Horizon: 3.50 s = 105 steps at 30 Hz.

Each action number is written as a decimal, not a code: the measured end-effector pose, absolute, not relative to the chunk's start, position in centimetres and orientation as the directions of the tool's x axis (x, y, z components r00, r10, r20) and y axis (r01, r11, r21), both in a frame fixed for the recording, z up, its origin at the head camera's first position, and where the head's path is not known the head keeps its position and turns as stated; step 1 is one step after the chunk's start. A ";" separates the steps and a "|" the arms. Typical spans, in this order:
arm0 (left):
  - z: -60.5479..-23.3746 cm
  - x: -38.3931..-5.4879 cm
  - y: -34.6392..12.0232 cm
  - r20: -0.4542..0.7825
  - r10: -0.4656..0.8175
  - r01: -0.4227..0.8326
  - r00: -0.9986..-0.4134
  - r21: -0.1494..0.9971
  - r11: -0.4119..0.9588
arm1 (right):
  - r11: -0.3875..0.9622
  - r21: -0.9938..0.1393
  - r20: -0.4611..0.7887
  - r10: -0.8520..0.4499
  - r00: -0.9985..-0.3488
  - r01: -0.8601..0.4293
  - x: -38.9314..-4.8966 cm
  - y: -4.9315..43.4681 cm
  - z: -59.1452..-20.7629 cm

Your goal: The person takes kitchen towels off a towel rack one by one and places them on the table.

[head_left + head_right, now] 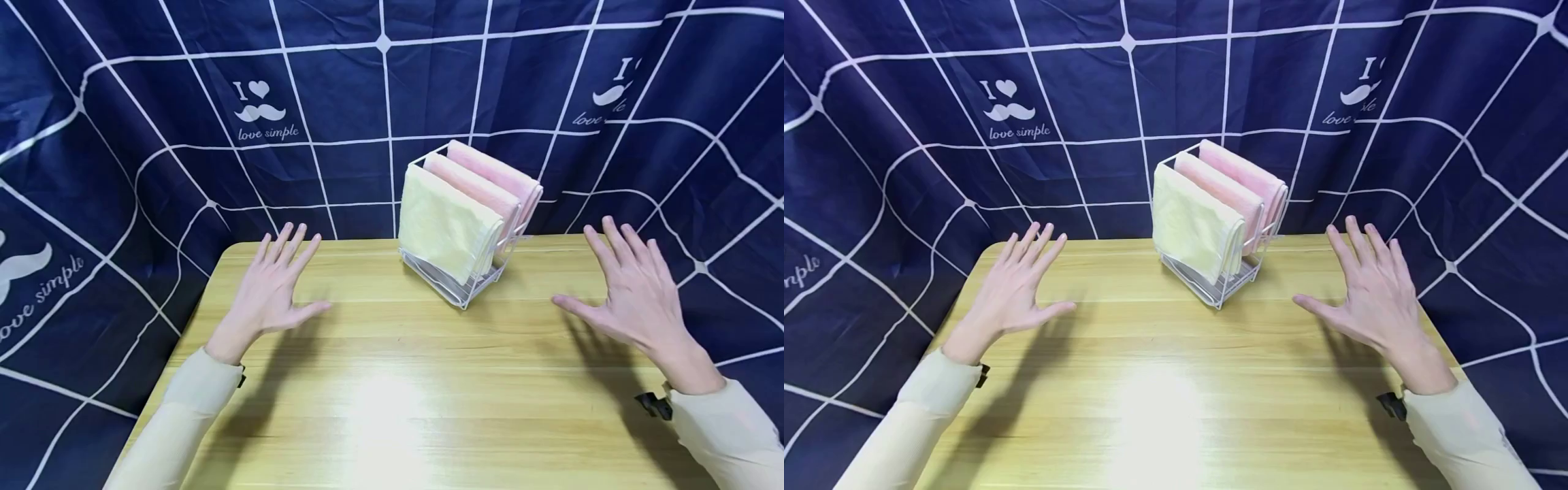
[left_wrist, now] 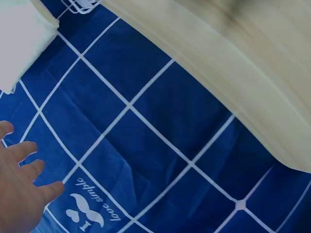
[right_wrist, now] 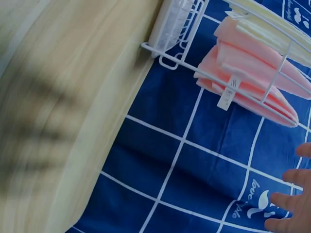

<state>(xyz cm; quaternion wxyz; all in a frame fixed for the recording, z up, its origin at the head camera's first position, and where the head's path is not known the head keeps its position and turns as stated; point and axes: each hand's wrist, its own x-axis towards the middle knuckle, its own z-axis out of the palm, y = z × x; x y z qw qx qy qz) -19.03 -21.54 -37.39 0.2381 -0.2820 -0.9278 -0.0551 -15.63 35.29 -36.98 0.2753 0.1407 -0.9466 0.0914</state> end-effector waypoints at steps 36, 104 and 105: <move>-32.5 -24.4 -11.3 0.573 0.664 0.768 -0.481 -0.091 0.634 | 0.609 -0.559 0.746 0.073 -0.661 -0.563 -18.5 28.9 -38.1; -30.3 -30.9 -1.3 0.551 0.718 0.831 -0.424 -0.079 0.551 | 0.023 -0.806 0.551 0.393 -0.736 -0.592 -23.4 22.8 -36.7; -30.2 -30.9 -1.3 0.552 0.715 0.831 -0.429 -0.070 0.552 | 0.034 -0.807 0.553 0.393 -0.734 -0.590 -23.4 22.8 -36.7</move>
